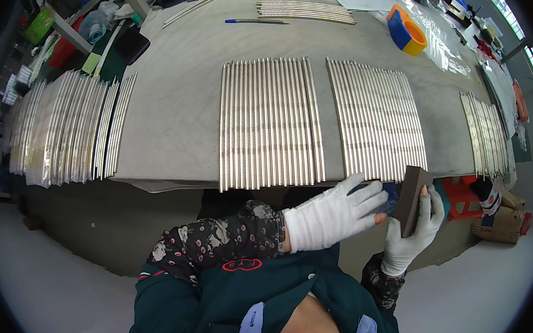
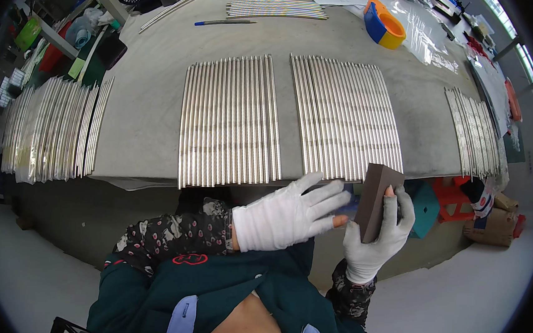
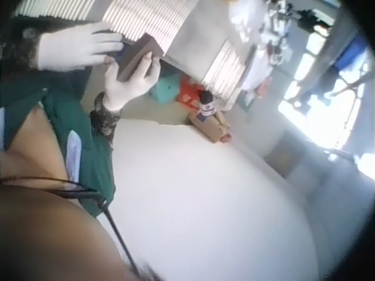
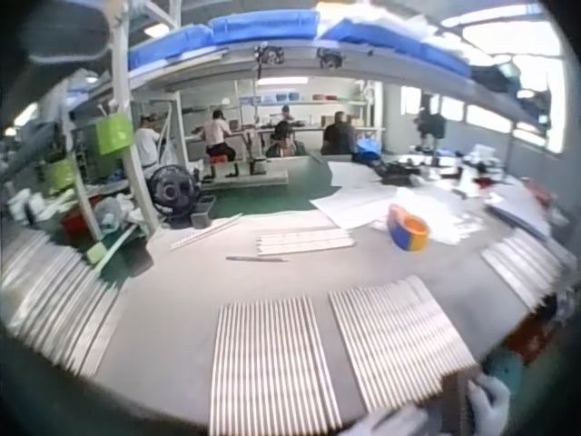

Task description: Sanding and smoothing a set of aligned thin rods on a workbench using a sanding block.

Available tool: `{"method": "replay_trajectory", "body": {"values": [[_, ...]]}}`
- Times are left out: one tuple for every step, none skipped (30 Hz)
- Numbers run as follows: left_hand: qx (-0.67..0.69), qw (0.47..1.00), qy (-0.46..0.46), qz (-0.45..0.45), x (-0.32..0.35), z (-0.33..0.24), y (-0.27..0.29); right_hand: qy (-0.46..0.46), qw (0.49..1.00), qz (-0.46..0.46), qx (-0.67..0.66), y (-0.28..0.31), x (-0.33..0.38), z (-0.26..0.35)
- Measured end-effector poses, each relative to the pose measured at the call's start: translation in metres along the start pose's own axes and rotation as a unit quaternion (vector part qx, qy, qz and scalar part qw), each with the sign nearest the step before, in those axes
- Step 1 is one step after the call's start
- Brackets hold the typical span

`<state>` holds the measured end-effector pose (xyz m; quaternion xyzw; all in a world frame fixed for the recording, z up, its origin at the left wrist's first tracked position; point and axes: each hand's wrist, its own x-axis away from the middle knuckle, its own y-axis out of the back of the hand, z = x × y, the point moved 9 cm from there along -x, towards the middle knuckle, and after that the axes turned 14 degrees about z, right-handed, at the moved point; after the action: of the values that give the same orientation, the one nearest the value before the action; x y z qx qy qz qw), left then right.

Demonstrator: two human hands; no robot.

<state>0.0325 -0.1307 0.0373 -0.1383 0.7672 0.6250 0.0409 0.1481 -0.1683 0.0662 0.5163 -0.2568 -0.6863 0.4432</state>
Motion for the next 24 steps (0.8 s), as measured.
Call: {"method": "replay_trajectory", "body": {"values": [[0.036, 0.998, 0.027, 0.032, -0.004, 0.01, -0.005, -0.003, 1.0, -0.001, 0.003, 0.001, 0.001, -0.001], [0.003, 0.998, 0.046, 0.03, -0.002, 0.016, -0.01, -0.009, 1.0, -0.002, 0.006, 0.001, 0.002, -0.003], [-0.031, 0.997, 0.066, 0.024, 0.002, 0.024, -0.017, -0.009, 1.0, -0.004, 0.009, 0.002, 0.001, -0.003], [-0.08, 0.994, 0.069, 0.036, 0.006, 0.025, -0.03, -0.009, 1.0, -0.001, 0.003, 0.0, 0.0, -0.001], [-0.079, 0.994, 0.064, 0.038, 0.007, 0.023, -0.025, -0.012, 1.0, 0.003, -0.002, -0.001, 0.001, -0.003], [-0.026, 0.994, 0.08, 0.066, 0.009, 0.024, -0.018, -0.016, 1.0, 0.003, -0.001, -0.001, 0.003, -0.005], [0.026, 0.991, 0.096, 0.094, 0.012, 0.026, -0.018, -0.018, 1.0, 0.003, -0.003, -0.001, 0.004, -0.007], [-0.001, 0.994, 0.094, 0.055, 0.017, 0.025, -0.008, -0.017, 1.0, 0.002, -0.008, -0.002, 0.003, -0.006], [-0.003, 0.994, 0.095, 0.058, 0.022, 0.025, -0.004, -0.017, 1.0, 0.002, -0.011, -0.002, 0.003, -0.006], [0.036, 0.994, 0.073, 0.068, 0.028, 0.02, 0.001, -0.015, 1.0, 0.007, -0.013, -0.001, 0.002, -0.005], [0.077, 0.993, 0.049, 0.078, 0.034, 0.015, 0.013, -0.014, 1.0, 0.013, -0.013, -0.001, 0.001, -0.003], [0.088, 0.992, 0.048, 0.081, 0.04, 0.019, 0.029, -0.018, 1.0, 0.013, -0.017, -0.002, 0.002, -0.003], [0.077, 0.992, 0.069, 0.067, 0.05, 0.027, 0.042, -0.012, 0.999, 0.019, -0.024, -0.005, 0.001, 0.001], [0.046, 0.992, 0.096, 0.065, 0.063, 0.039, 0.051, -0.004, 0.999, 0.025, -0.031, -0.009, 0.001, 0.006], [0.015, 0.991, 0.121, 0.062, 0.074, 0.054, 0.061, -0.008, 0.999, 0.024, -0.032, -0.01, 0.001, 0.01], [-0.002, 0.989, 0.13, 0.072, 0.083, 0.072, 0.066, 0.008, 0.998, 0.047, -0.037, -0.016, 0.0, 0.018], [-0.018, 0.987, 0.14, 0.081, 0.091, 0.093, 0.072, 0.025, 0.996, 0.071, -0.041, -0.02, -0.001, 0.028], [-0.01, 0.99, 0.119, 0.077, 0.098, 0.111, 0.073, 0.043, 0.996, 0.073, -0.04, -0.024, -0.002, 0.036], [-0.004, 0.992, 0.102, 0.071, 0.106, 0.128, 0.072, 0.048, 0.993, 0.092, -0.056, -0.028, -0.005, 0.045], [0.005, 0.994, 0.08, 0.075, 0.11, 0.138, 0.067, 0.059, 0.991, 0.1, -0.06, -0.029, -0.007, 0.054], [0.007, 0.994, 0.064, 0.086, 0.111, 0.145, 0.06, 0.066, 0.99, 0.106, -0.065, -0.033, -0.008, 0.062], [-0.012, 0.992, 0.054, 0.115, 0.112, 0.147, 0.049, 0.064, 0.989, 0.119, -0.065, -0.035, -0.009, 0.07], [-0.028, 0.988, 0.042, 0.144, 0.111, 0.148, 0.039, 0.07, 0.988, 0.131, -0.041, -0.037, -0.011, 0.078], [-0.028, 0.989, 0.035, 0.144, 0.111, 0.149, 0.036, 0.063, 0.987, 0.146, -0.032, -0.04, -0.011, 0.083]]}}
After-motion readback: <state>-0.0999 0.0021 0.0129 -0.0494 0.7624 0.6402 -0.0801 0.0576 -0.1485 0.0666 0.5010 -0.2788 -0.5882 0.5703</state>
